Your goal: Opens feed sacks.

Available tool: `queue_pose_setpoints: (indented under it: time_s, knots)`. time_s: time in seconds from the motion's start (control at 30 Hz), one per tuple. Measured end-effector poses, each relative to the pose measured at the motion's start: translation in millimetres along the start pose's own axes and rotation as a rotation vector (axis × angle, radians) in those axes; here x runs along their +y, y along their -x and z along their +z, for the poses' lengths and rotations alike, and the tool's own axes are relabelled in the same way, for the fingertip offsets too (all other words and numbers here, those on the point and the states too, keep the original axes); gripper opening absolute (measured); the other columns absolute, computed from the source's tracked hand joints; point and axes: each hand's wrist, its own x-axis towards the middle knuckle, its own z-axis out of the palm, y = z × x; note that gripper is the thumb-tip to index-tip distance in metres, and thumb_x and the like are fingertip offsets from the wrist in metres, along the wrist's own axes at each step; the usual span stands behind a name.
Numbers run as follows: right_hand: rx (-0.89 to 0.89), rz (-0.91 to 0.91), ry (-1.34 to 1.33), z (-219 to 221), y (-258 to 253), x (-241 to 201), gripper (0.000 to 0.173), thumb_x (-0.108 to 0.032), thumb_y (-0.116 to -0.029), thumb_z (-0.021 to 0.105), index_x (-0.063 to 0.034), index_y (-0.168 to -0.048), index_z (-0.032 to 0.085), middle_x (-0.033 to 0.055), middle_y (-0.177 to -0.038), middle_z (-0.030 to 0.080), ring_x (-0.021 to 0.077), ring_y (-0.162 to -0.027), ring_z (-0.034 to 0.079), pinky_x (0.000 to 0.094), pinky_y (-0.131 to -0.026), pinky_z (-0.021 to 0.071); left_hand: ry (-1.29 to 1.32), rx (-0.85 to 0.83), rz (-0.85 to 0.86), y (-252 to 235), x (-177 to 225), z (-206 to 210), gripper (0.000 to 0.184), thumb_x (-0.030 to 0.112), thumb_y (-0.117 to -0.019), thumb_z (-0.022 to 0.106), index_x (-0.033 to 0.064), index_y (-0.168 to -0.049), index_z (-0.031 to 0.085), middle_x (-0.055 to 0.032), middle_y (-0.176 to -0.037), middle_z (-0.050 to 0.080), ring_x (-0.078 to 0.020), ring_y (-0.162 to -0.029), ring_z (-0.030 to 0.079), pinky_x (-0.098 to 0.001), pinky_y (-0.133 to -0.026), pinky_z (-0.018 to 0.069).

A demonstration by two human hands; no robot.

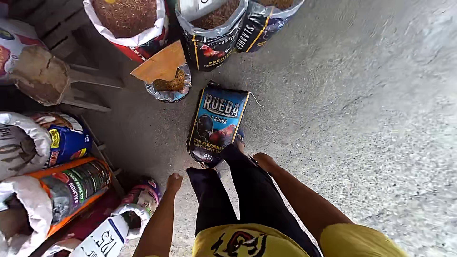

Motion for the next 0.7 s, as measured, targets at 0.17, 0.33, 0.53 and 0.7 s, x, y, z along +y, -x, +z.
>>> queue_pose_setpoints:
  time_s: [0.17,0.33,0.53,0.7]
  knots:
    - [0.044,-0.064,-0.129,-7,4,-22,0.05,-0.038,-0.1109,0.043,0.0014,-0.14,0.056,0.025,-0.138,0.06,0.0367,-0.131,0.057,0.055,-0.112,0.0422,0.036,-0.048,-0.11,20,-48,13,0.042,0.029,-0.1059,0.057,-0.004,-0.13,0.064,-0.0283,-0.132,0.063,-0.0412,-0.129,0.058,-0.0587,-0.111,0.0422]
    - [-0.008,-0.083,-0.13,-41,-27,-45,0.05,-0.038,-0.1104,0.045,-0.0004,-0.141,0.056,0.0239,-0.14,0.059,0.0357,-0.132,0.057,0.0537,-0.113,0.0419,-0.018,-0.036,-0.097,-11,3,5,0.041,0.03,-0.1065,0.054,-0.0023,-0.129,0.064,-0.0265,-0.132,0.064,-0.0403,-0.129,0.059,-0.0592,-0.11,0.0436]
    - [-0.064,-0.019,-0.236,-102,-132,-41,0.05,-0.035,-0.1113,0.043,0.0033,-0.141,0.055,0.024,-0.142,0.058,0.0352,-0.132,0.057,0.0504,-0.113,0.0423,0.015,-0.04,-0.055,-80,182,-39,0.046,0.032,-0.1101,0.046,-0.0047,-0.133,0.062,-0.0278,-0.137,0.061,-0.0406,-0.133,0.056,-0.0583,-0.114,0.0403]
    - [-0.041,0.158,-0.5,-155,-231,-57,0.05,-0.032,-0.1132,0.039,0.0052,-0.143,0.051,0.0252,-0.145,0.055,0.0351,-0.132,0.056,0.0496,-0.11,0.0424,0.035,0.036,0.018,-183,329,-67,0.052,0.036,-0.1133,0.035,-0.0039,-0.131,0.064,-0.0297,-0.134,0.063,-0.0445,-0.13,0.057,-0.0631,-0.11,0.0405]
